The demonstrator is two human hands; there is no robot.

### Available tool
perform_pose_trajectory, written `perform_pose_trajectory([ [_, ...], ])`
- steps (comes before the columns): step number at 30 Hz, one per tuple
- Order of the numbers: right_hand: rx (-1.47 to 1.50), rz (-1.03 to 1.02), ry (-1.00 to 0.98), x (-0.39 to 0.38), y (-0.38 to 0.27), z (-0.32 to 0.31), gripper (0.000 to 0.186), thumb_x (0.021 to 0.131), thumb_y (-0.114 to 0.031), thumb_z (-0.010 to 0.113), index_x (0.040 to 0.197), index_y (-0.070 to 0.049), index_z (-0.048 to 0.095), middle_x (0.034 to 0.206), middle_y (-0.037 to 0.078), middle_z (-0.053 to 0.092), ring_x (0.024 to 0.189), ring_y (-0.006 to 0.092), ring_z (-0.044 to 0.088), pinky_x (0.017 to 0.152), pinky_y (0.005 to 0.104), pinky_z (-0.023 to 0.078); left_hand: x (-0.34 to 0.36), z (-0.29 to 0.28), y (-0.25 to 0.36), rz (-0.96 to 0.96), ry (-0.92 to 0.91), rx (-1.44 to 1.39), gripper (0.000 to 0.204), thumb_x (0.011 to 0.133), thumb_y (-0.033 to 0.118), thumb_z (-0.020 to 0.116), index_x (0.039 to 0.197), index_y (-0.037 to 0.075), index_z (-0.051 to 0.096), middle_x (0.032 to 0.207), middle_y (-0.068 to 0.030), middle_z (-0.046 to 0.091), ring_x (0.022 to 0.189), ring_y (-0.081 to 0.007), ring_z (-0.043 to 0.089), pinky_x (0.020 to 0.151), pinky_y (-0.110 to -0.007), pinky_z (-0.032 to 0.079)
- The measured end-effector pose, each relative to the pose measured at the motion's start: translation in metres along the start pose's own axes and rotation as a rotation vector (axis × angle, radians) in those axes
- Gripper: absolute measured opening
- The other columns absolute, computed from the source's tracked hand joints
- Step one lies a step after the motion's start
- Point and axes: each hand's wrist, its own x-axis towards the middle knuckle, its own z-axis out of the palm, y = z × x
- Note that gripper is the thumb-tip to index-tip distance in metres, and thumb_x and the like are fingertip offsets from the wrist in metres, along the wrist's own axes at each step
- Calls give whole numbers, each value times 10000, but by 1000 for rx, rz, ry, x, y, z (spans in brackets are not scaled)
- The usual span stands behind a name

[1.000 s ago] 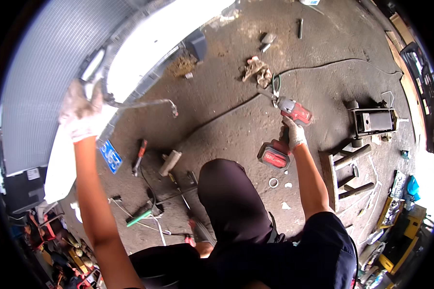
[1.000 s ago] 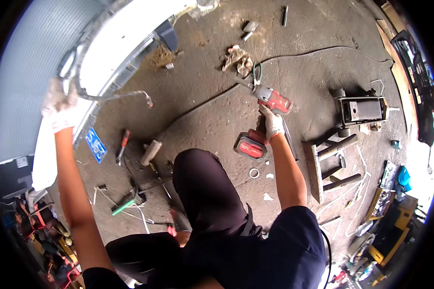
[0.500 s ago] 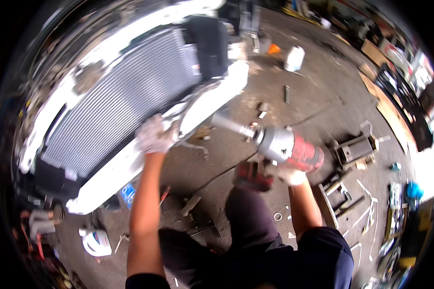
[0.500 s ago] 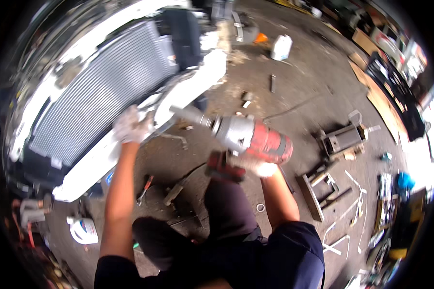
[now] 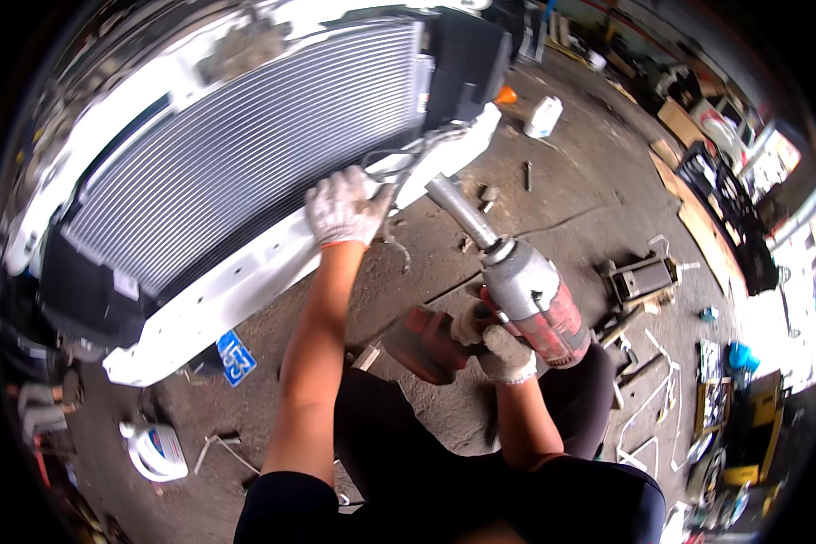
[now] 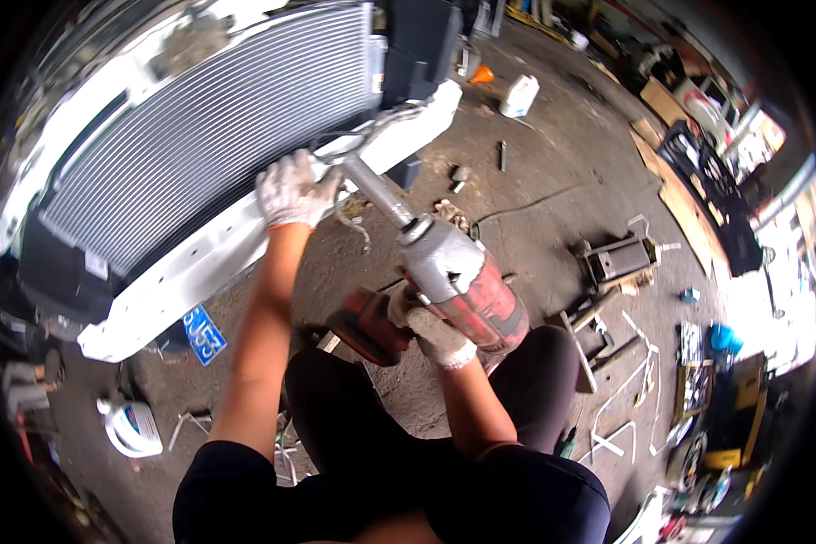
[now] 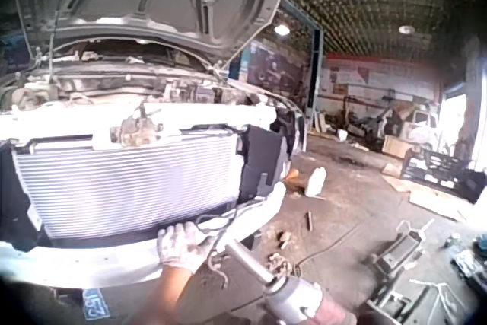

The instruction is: The person positions a white car bumper against the front of a vehicle, aligns it with the frame, and uses a pneumatic impact wrench to drive bolts into the mounting brackets.

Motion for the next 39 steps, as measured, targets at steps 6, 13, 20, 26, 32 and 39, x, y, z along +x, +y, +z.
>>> perform_pose_trajectory([
  [6, 166, 36, 467, 16, 0, -34, 531, 866, -325, 706, 1235, 6, 512, 656, 32, 500, 632, 179, 523, 628, 326, 443, 2, -11, 11, -41, -78, 109, 627, 804, 694, 587, 957, 87, 621, 866, -135, 663, 868, -293, 646, 812, -462, 465],
  [13, 566, -140, 192, 88, 19, -164, 522, 851, -242, 717, 1225, 46, 493, 675, 59, 529, 642, 202, 556, 636, 349, 478, 6, 5, 24, 4, 46, 212, 533, 789, 585, 671, 780, 62, 569, 746, -156, 631, 723, -333, 629, 689, -467, 475],
  [20, 620, 245, 231, 195, 33, -218, 139, 904, -129, 595, 987, -19, 572, 638, 20, 495, 565, 145, 494, 553, 302, 441, 5, 14, 12, 64, 79, 449, 435, 814, 485, 665, 821, 59, 575, 771, -169, 635, 740, -372, 616, 699, -491, 464],
  [26, 306, 291, 218, 273, 53, -239, 115, 884, -127, 592, 800, -50, 581, 593, 42, 541, 504, 157, 521, 501, 303, 421, 7, 10, 23, 5, -5, 429, 420, 797, 446, 664, 865, 39, 587, 837, -192, 640, 810, -389, 614, 751, -496, 467],
  [32, 291, 418, 342, 301, 57, -234, 68, 859, -100, 617, 826, -57, 577, 597, 43, 531, 499, 161, 516, 486, 318, 426, 8, 12, 32, -27, -38, 415, 392, 777, 411, 675, 864, 38, 591, 834, -177, 625, 836, -381, 608, 763, -489, 468],
  [39, 430, 508, 324, 325, 49, -242, 86, 870, -93, 637, 947, -80, 602, 625, 19, 506, 501, 161, 499, 481, 318, 428, 13, 14, 29, 33, 31, 446, 493, 795, 554, 631, 834, 68, 565, 768, -151, 615, 747, -346, 620, 697, -476, 474],
])
